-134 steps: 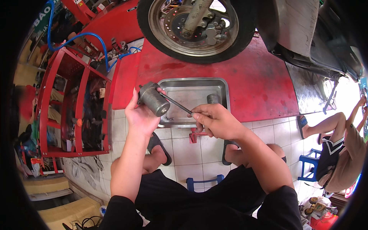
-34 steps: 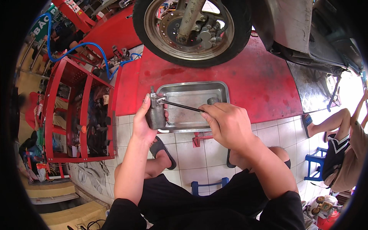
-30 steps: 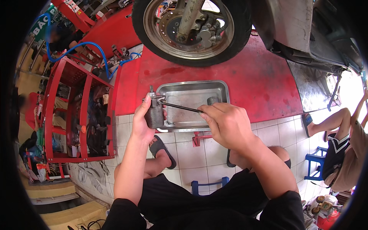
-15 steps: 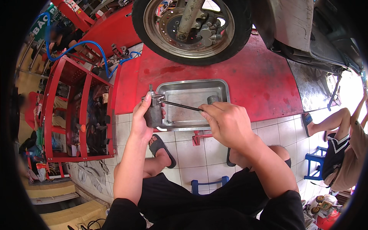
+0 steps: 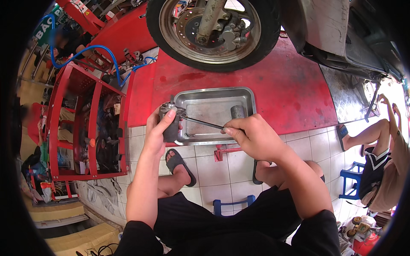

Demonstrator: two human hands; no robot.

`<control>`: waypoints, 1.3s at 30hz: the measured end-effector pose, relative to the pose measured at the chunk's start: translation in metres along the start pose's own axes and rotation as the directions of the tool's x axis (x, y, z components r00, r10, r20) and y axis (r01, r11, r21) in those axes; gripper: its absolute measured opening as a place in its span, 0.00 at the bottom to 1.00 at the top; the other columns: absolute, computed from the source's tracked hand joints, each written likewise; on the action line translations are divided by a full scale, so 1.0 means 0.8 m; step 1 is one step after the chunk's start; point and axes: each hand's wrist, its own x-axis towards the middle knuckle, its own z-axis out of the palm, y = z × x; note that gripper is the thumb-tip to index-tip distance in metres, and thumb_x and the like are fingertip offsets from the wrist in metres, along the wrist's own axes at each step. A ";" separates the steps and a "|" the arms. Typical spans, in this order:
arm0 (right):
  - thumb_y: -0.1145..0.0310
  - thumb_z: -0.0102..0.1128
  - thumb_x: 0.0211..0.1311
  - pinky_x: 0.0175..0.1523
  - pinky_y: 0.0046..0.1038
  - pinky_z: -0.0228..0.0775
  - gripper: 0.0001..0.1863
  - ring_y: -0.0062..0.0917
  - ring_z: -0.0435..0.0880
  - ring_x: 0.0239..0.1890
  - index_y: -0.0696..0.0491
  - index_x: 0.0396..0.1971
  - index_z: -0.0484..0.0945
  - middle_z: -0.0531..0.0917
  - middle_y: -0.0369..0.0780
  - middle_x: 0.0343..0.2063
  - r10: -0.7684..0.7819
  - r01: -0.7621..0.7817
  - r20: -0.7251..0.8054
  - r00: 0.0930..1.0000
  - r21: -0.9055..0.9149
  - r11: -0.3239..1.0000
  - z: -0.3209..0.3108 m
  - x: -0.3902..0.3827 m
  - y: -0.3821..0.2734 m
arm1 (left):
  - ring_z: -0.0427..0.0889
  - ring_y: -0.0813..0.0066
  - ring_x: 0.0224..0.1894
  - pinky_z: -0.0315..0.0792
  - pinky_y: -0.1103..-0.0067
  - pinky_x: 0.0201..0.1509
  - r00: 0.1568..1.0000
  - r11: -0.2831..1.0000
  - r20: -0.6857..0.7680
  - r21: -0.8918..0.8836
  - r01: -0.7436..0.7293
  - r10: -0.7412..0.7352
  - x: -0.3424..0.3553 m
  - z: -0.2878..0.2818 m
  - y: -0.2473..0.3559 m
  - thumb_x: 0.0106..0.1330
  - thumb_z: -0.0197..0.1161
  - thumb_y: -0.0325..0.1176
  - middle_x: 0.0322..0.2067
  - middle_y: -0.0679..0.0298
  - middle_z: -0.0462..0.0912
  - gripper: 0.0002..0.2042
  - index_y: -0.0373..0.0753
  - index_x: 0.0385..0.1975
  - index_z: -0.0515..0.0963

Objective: The person sits on a low stool in a workshop and uses a screwdriver to disassemble a cylindrical mechanical part, likely a starter motor, over a metal tray. They remove screws and separate the housing to expose internal components, placing the disassembled pieces into the tray.

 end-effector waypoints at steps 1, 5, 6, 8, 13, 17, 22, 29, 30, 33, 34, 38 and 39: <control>0.74 0.61 0.62 0.31 0.37 0.70 0.06 0.46 0.79 0.24 0.60 0.34 0.84 0.80 0.49 0.20 -0.014 0.013 -0.017 1.000 -0.036 0.999 0.001 0.000 0.003 | 0.79 0.78 0.32 0.75 0.79 0.36 1.000 1.000 -0.008 0.015 -0.013 0.013 0.001 0.001 -0.003 0.62 0.72 0.46 0.33 0.63 0.81 0.22 0.35 0.44 0.77; 0.75 0.63 0.58 0.30 0.37 0.70 0.05 0.45 0.79 0.23 0.59 0.33 0.85 0.79 0.48 0.19 -0.127 0.106 -0.205 0.970 -0.110 0.988 0.027 0.003 0.027 | 0.79 0.79 0.33 0.75 0.79 0.36 0.997 0.999 -0.067 -0.004 0.048 -0.049 0.003 0.003 -0.008 0.61 0.73 0.45 0.33 0.65 0.81 0.21 0.34 0.43 0.77; 0.75 0.64 0.58 0.30 0.38 0.70 0.05 0.45 0.79 0.24 0.59 0.33 0.85 0.79 0.47 0.20 -0.146 0.111 -0.234 0.961 -0.155 0.982 0.033 0.005 0.031 | 0.79 0.79 0.33 0.75 0.79 0.36 0.996 0.998 -0.076 0.024 0.057 -0.055 0.002 0.002 -0.009 0.61 0.74 0.45 0.33 0.65 0.81 0.21 0.34 0.43 0.77; 0.74 0.65 0.57 0.30 0.38 0.71 0.05 0.44 0.80 0.25 0.58 0.33 0.85 0.80 0.46 0.21 -0.188 0.115 -0.291 0.938 -0.251 0.961 0.038 0.008 0.033 | 0.79 0.79 0.33 0.75 0.79 0.36 0.994 0.995 -0.091 0.076 0.071 -0.064 0.005 -0.003 -0.010 0.60 0.74 0.46 0.33 0.65 0.81 0.21 0.35 0.42 0.78; 0.76 0.65 0.57 0.34 0.40 0.72 0.05 0.46 0.79 0.27 0.61 0.33 0.83 0.80 0.47 0.24 -0.191 0.121 -0.259 0.947 -0.263 0.957 0.043 0.020 0.029 | 0.79 0.79 0.31 0.74 0.79 0.34 0.977 0.981 -0.160 0.111 0.159 -0.141 0.010 -0.009 -0.008 0.60 0.74 0.47 0.32 0.64 0.81 0.22 0.34 0.42 0.78; 0.74 0.66 0.57 0.36 0.40 0.72 0.07 0.47 0.80 0.28 0.62 0.32 0.80 0.81 0.48 0.25 -0.189 0.155 -0.210 0.959 -0.166 0.974 0.051 0.031 0.047 | 0.78 0.79 0.28 0.74 0.79 0.31 0.962 0.966 -0.209 0.152 0.207 -0.173 0.013 -0.015 -0.008 0.59 0.74 0.48 0.30 0.64 0.82 0.23 0.34 0.41 0.79; 0.72 0.65 0.59 0.36 0.37 0.73 0.09 0.41 0.83 0.27 0.61 0.35 0.78 0.82 0.50 0.25 0.023 -0.042 -0.100 0.995 -0.192 0.981 0.043 0.030 0.036 | 0.78 0.80 0.30 0.73 0.79 0.34 0.980 0.984 -0.152 0.106 0.146 -0.129 0.011 -0.022 -0.026 0.58 0.75 0.47 0.30 0.65 0.81 0.24 0.32 0.41 0.79; 0.67 0.59 0.65 0.35 0.37 0.74 0.12 0.45 0.84 0.28 0.59 0.26 0.83 0.82 0.49 0.21 0.093 -0.098 -0.055 0.994 -0.090 0.991 0.044 0.035 0.022 | 0.77 0.80 0.30 0.71 0.80 0.35 0.976 0.976 -0.125 0.105 0.192 -0.179 0.013 -0.025 -0.027 0.58 0.75 0.49 0.28 0.67 0.80 0.24 0.33 0.38 0.80; 0.67 0.58 0.66 0.35 0.37 0.74 0.13 0.44 0.84 0.27 0.59 0.25 0.83 0.82 0.48 0.20 0.082 -0.089 -0.073 0.994 -0.100 0.991 0.045 0.036 0.024 | 0.77 0.80 0.30 0.71 0.80 0.35 0.973 0.973 -0.126 0.099 0.207 -0.194 0.013 -0.028 -0.022 0.58 0.75 0.49 0.29 0.67 0.80 0.23 0.33 0.39 0.80; 0.64 0.61 0.64 0.35 0.39 0.74 0.13 0.47 0.83 0.26 0.59 0.25 0.83 0.81 0.49 0.18 0.030 -0.047 -0.120 0.992 -0.141 0.989 0.043 0.033 0.027 | 0.77 0.81 0.28 0.71 0.79 0.33 0.966 0.971 -0.119 0.044 0.236 -0.229 0.011 -0.015 -0.016 0.59 0.74 0.48 0.28 0.68 0.81 0.21 0.35 0.37 0.80; 0.64 0.62 0.63 0.35 0.40 0.74 0.13 0.47 0.82 0.26 0.59 0.25 0.82 0.80 0.50 0.18 0.014 -0.036 -0.132 0.991 -0.166 0.985 0.044 0.032 0.027 | 0.78 0.80 0.27 0.72 0.80 0.32 0.964 0.968 -0.104 0.032 0.249 -0.245 0.010 -0.018 -0.017 0.59 0.74 0.49 0.27 0.67 0.81 0.21 0.36 0.36 0.79; 0.61 0.62 0.64 0.37 0.43 0.73 0.16 0.50 0.82 0.29 0.60 0.25 0.80 0.80 0.53 0.19 0.027 -0.035 -0.046 0.999 -0.164 0.986 0.043 0.038 0.026 | 0.79 0.78 0.25 0.73 0.80 0.30 0.955 0.957 -0.105 0.048 0.285 -0.279 0.007 -0.020 -0.010 0.61 0.72 0.49 0.26 0.65 0.81 0.21 0.35 0.38 0.78; 0.61 0.62 0.65 0.37 0.44 0.73 0.17 0.51 0.81 0.29 0.60 0.25 0.80 0.80 0.53 0.19 0.046 -0.050 -0.023 0.999 -0.167 0.985 0.040 0.038 0.027 | 0.79 0.78 0.25 0.73 0.80 0.30 0.952 0.955 -0.102 0.046 0.294 -0.288 0.008 -0.019 -0.011 0.61 0.72 0.48 0.26 0.64 0.81 0.21 0.35 0.38 0.78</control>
